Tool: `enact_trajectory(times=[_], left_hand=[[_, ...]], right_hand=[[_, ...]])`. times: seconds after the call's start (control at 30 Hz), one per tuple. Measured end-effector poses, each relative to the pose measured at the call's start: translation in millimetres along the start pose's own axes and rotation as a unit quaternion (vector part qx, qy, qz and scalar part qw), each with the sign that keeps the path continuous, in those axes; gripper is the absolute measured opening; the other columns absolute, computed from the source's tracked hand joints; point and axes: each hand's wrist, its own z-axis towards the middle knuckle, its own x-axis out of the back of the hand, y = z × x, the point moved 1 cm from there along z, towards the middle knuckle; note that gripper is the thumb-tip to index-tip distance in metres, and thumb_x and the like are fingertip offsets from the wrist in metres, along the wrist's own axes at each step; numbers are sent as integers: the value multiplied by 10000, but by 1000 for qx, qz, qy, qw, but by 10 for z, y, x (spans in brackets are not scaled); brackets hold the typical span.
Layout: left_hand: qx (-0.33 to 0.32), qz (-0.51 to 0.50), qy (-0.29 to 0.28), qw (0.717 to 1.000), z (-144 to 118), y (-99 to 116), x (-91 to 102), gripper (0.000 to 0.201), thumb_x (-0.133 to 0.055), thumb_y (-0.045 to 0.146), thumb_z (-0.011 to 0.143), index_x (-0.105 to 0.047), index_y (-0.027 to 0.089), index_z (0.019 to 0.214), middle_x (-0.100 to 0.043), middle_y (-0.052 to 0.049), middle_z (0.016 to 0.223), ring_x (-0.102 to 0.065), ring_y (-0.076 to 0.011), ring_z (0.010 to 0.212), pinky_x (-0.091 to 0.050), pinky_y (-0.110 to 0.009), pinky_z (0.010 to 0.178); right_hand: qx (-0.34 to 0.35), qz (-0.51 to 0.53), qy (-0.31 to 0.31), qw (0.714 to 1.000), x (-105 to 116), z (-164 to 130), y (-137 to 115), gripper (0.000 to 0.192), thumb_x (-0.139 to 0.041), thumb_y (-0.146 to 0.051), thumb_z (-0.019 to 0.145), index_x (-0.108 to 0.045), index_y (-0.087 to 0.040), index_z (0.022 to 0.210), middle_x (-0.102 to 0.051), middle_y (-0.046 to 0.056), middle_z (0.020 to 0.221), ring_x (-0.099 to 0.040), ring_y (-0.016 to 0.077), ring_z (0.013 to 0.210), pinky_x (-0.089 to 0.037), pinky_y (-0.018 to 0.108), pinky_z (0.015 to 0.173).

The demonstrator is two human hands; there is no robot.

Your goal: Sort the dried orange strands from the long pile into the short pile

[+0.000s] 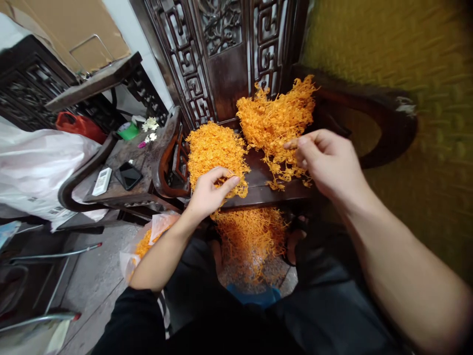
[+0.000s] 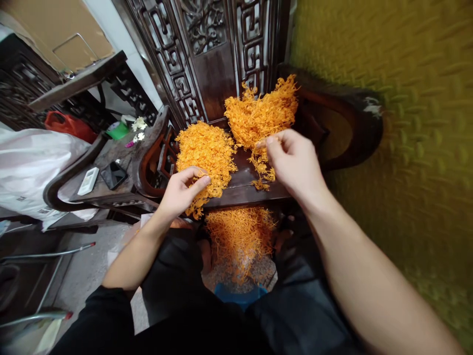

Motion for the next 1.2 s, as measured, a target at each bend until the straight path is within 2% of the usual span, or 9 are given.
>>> enact_trajectory(times=[0.2, 0.3, 0.4, 0.57, 0.73, 0.83, 0.9, 1.03, 1.2], left_hand=[[52, -128, 31, 990, 12, -65, -74, 321, -749, 487, 876, -649, 185, 839, -758, -37, 856, -642, -132, 757, -473, -267, 737], [47, -152, 46, 986, 10, -71, -99, 322, -766, 474, 866, -622, 188, 837, -753, -30, 854, -654, -128, 769, -487, -268, 755], [33, -158, 60, 985, 2, -62, -113, 339, -789, 456, 849, -593, 181, 813, -734, -26, 858, -645, -126, 784, -489, -271, 772], [45, -191, 77, 978, 2, -45, -127, 364, -842, 427, 795, -572, 185, 836, -696, -6, 859, -626, -118, 797, -488, -258, 777], [74, -206, 17, 975, -12, -9, -128, 332, -817, 431, 822, -681, 207, 1027, -678, 1, 829, -588, -104, 728, -456, -238, 698], [92, -168, -35, 981, -14, 27, -31, 300, -793, 454, 836, -734, 162, 861, -645, -5, 719, -520, -89, 632, -405, -238, 618], [105, -179, -4, 978, 3, 45, 99, 312, -834, 427, 785, -712, 144, 735, -602, 6, 638, -482, -77, 581, -374, -233, 576], [118, -288, 110, 944, 57, 19, 303, 321, -874, 365, 714, -631, 157, 685, -503, 47, 575, -390, -54, 513, -330, -213, 519], [128, -301, 65, 943, 98, -83, 183, 316, -832, 369, 780, -628, 140, 705, -566, 12, 671, -466, -59, 574, -388, -208, 567]], right_hand=[[-44, 87, -149, 984, -326, -237, -218, 251, -547, -360, 945, -730, -188, 968, -605, 11, 719, -460, 137, 596, -360, 297, 593], [-34, 64, -199, 977, -436, -333, -326, 366, -546, -483, 966, -729, -183, 861, -561, 7, 667, -475, 149, 627, -362, 304, 610], [-22, 4, -227, 974, -465, -345, -332, 414, -655, -578, 902, -738, -176, 953, -577, -1, 678, -460, 148, 620, -340, 300, 593], [62, -51, -201, 976, -480, -313, -267, 349, -593, -500, 979, -691, -184, 866, -626, 20, 761, -511, 160, 679, -361, 309, 646], [122, -106, -196, 967, -508, -296, -247, 443, -532, -494, 1022, -518, -206, 686, -544, 8, 668, -480, 154, 642, -340, 314, 657], [166, -128, -206, 956, -428, -235, -243, 420, -527, -466, 1024, -504, -212, 690, -565, 21, 688, -491, 158, 646, -345, 315, 658], [182, -152, -175, 956, -300, -155, -215, 406, -541, -457, 1009, -515, -213, 685, -576, 32, 686, -498, 164, 646, -344, 320, 652], [72, -105, -51, 991, -42, -17, -100, 482, -535, -551, 993, -449, -231, 643, -479, -3, 557, -414, 138, 523, -284, 307, 545], [-12, 9, -97, 995, -113, -61, -45, 503, -593, -606, 958, -519, -218, 647, -507, -17, 531, -395, 100, 460, -285, 280, 480]])
